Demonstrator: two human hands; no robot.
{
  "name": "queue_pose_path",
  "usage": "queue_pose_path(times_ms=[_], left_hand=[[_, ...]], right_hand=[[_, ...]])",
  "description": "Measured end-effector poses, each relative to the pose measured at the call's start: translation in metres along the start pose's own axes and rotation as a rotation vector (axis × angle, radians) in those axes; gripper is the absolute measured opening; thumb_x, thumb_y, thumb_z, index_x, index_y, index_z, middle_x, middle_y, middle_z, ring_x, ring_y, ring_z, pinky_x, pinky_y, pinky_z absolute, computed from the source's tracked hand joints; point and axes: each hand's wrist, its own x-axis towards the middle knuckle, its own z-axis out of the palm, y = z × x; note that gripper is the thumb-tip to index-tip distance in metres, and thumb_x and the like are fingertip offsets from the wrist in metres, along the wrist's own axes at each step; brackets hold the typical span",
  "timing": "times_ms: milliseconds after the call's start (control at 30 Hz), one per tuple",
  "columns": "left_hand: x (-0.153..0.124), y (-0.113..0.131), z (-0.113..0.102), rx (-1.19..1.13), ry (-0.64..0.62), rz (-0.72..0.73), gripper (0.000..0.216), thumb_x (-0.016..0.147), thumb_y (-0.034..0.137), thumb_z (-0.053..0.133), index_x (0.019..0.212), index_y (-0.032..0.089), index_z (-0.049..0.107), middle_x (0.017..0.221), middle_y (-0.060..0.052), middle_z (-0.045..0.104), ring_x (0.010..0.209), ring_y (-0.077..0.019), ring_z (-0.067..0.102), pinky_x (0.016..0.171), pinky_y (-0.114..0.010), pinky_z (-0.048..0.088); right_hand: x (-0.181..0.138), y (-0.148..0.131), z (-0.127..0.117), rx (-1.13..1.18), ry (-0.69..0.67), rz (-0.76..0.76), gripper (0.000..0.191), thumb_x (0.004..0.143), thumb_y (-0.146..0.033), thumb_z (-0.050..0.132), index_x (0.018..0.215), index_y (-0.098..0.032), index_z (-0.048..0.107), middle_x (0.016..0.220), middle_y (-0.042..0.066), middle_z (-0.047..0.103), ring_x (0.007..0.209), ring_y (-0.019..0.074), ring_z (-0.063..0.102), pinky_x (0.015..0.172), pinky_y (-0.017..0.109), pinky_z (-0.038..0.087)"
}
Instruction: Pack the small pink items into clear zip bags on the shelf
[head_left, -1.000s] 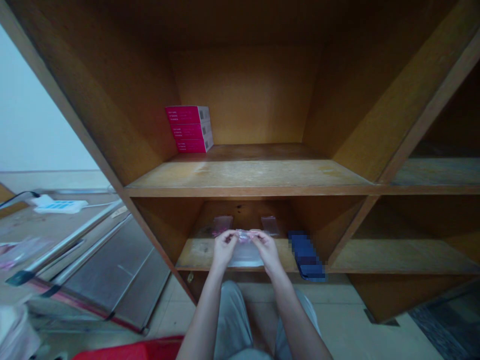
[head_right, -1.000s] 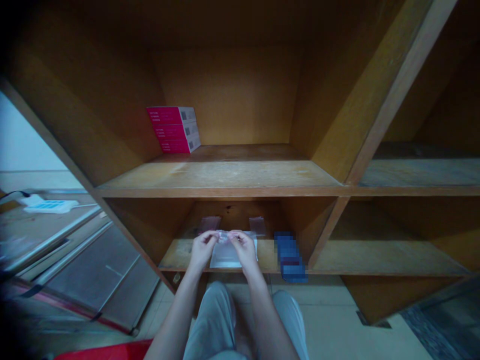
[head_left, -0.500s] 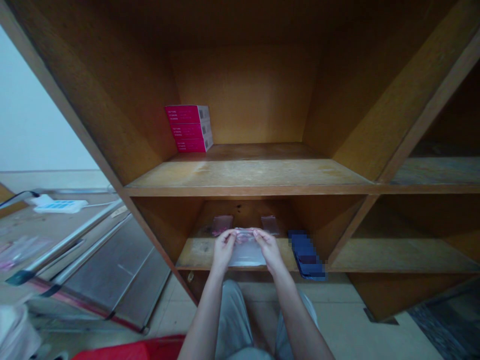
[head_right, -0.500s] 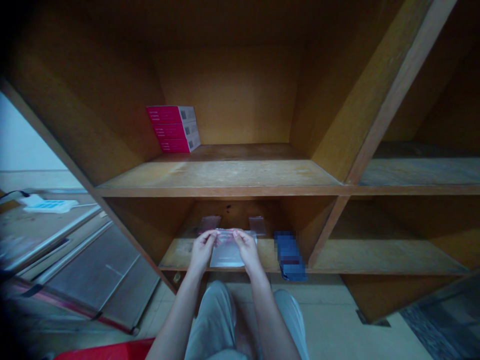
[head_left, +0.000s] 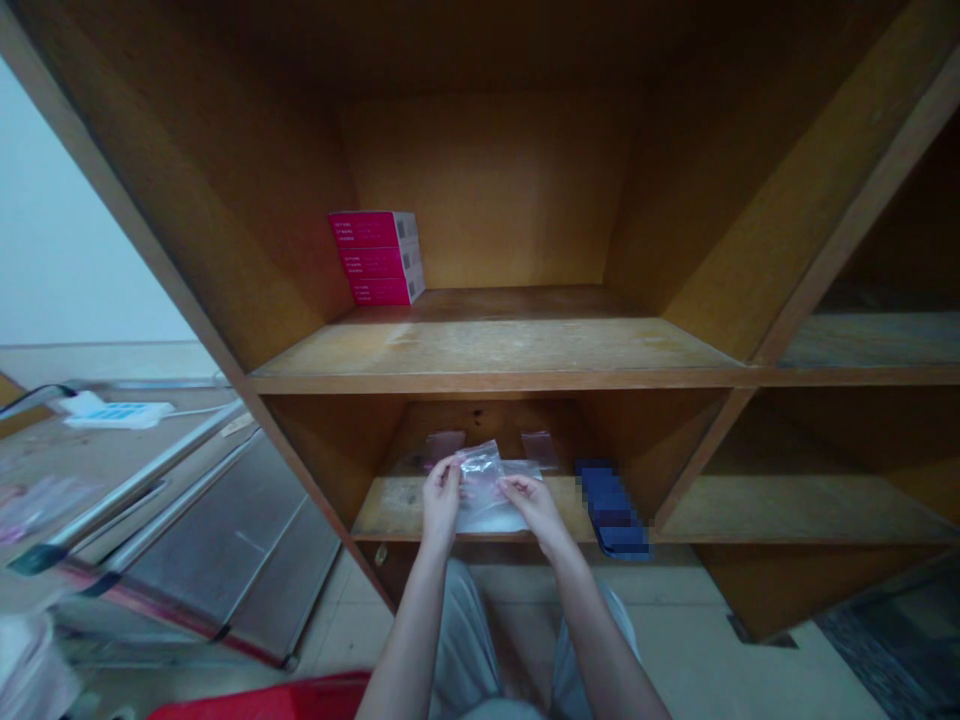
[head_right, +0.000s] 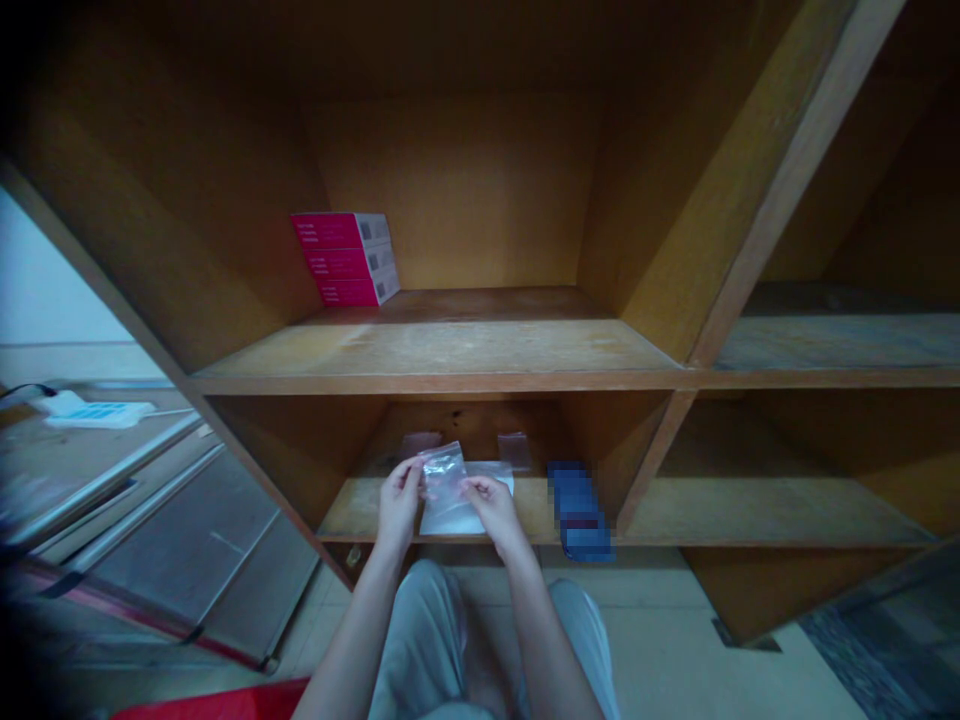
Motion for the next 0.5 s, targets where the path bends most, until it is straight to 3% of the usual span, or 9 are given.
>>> queue_pose_path(times_ms=[267, 367, 500], left_hand=[[0.0, -0.006, 0.007, -0.05, -0.163, -0.081, 0.05, 0.07, 0.04, 0.058, 0.113, 0.017, 0.051, 0.119, -0.012, 0.051, 0.08, -0.0179, 0.06, 0.057, -0.026, 0.052], [0.001, -0.012, 0.005, -0.035, -0.184, -0.049, 0.051, 0.07, 0.038, 0.059, 0.115, 0.018, 0.048, 0.119, -0.013, 0.051, 0.083, -0.0179, 0.06, 0.062, -0.027, 0.051], [0.004, -0.025, -0.009, 0.041, -0.05, -0.021, 0.044, 0.069, 0.039, 0.058, 0.105, 0.016, 0.053, 0.104, -0.012, 0.06, 0.078, -0.0167, 0.06, 0.059, -0.024, 0.049]], right_hand=[[0.017, 0.015, -0.013, 0.008, 0.271, -0.064, 0.028, 0.065, -0.038, 0.06, 0.08, -0.015, 0.063, 0.074, 0.006, 0.066, 0.064, 0.0166, 0.057, 0.061, 0.028, 0.044], [0.03, 0.024, -0.025, -0.042, 0.372, -0.088, 0.024, 0.063, -0.033, 0.058, 0.077, -0.014, 0.062, 0.076, 0.008, 0.066, 0.068, 0.0176, 0.059, 0.063, 0.028, 0.044], [0.054, 0.037, -0.048, -0.079, 0.432, -0.108, 0.022, 0.061, -0.027, 0.053, 0.076, -0.013, 0.063, 0.078, 0.009, 0.067, 0.069, 0.0186, 0.06, 0.062, 0.028, 0.045]])
